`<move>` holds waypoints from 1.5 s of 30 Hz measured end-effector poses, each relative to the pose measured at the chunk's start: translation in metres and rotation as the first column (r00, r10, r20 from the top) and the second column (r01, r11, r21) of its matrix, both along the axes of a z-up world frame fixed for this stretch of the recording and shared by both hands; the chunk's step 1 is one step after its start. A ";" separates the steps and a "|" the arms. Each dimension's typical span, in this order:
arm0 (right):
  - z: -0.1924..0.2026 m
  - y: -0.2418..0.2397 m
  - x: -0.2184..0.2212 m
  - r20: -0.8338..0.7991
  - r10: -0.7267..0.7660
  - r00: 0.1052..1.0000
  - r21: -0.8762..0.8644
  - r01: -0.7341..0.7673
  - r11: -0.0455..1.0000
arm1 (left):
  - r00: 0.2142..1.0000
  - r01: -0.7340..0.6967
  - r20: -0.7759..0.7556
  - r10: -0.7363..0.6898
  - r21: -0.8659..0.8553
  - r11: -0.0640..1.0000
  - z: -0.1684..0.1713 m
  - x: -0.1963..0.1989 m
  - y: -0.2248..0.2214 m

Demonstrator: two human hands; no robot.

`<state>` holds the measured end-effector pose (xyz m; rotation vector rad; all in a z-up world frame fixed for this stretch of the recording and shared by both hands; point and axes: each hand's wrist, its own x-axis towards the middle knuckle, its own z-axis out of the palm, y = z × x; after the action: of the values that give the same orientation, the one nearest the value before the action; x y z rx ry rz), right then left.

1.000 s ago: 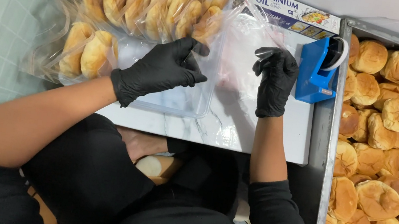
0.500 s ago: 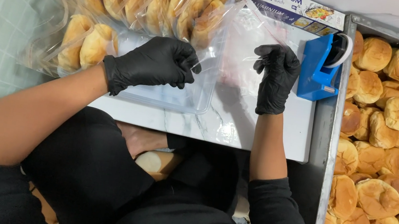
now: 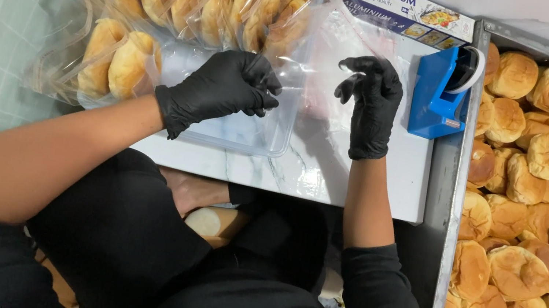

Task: The person packages buns by hand, taking them from a metal tray and placing them one by one into clear plastic bags.

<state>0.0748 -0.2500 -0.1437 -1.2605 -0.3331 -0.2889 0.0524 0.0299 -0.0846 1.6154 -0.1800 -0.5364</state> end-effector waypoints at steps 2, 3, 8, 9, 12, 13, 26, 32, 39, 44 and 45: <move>0.003 -0.005 0.001 0.021 0.037 0.999 -0.026 -0.036 0.999 | 1.000 0.004 0.003 -0.004 0.005 1.000 0.008 0.000 0.004; 0.004 -0.007 0.001 0.044 0.075 0.996 -0.052 -0.072 0.996 | 1.000 0.008 0.008 -0.008 0.011 1.000 0.012 -0.001 0.006; 0.004 -0.005 -0.002 0.004 0.003 1.000 -0.079 -0.003 0.997 | 0.990 0.072 0.114 -0.079 0.066 0.995 -0.003 0.001 0.006; 0.005 -0.003 -0.003 -0.018 -0.023 1.000 -0.066 0.022 0.998 | 0.990 0.077 0.114 -0.084 0.065 0.995 -0.006 0.002 0.005; 0.007 -0.001 -0.004 -0.006 -0.039 0.999 -0.079 0.039 0.996 | 0.976 0.144 0.149 -0.160 0.112 0.983 -0.013 0.001 0.003; 0.006 -0.001 -0.004 -0.007 -0.038 0.999 -0.079 0.037 0.996 | 0.976 0.142 0.148 -0.158 0.112 0.983 -0.005 -0.001 0.004; 0.001 0.006 -0.008 -0.092 0.132 0.987 -0.070 -0.139 0.988 | 0.983 0.152 0.092 -0.157 0.061 0.987 0.027 0.001 0.012; 0.021 0.011 -0.022 -0.223 0.240 0.945 -0.169 -0.280 0.945 | 0.977 0.133 0.176 -0.118 -0.078 0.988 0.033 0.000 0.015; 0.016 0.019 -0.020 -0.221 0.195 0.955 -0.259 -0.251 0.933 | 0.980 0.134 0.170 -0.105 -0.170 0.976 0.028 -0.005 0.014; 0.010 0.016 -0.022 -0.269 0.191 0.944 -0.165 -0.240 0.957 | 0.972 0.175 0.179 -0.154 -0.110 0.978 0.028 -0.002 0.015; 0.009 0.015 -0.022 -0.304 0.199 0.932 -0.141 -0.250 0.958 | 0.965 0.197 0.195 -0.178 -0.082 0.977 0.025 -0.001 0.015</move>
<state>0.0526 -0.2351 -0.1348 -1.4037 -0.2540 0.1246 0.0514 0.0445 -0.0599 1.5573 -0.4975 -0.5113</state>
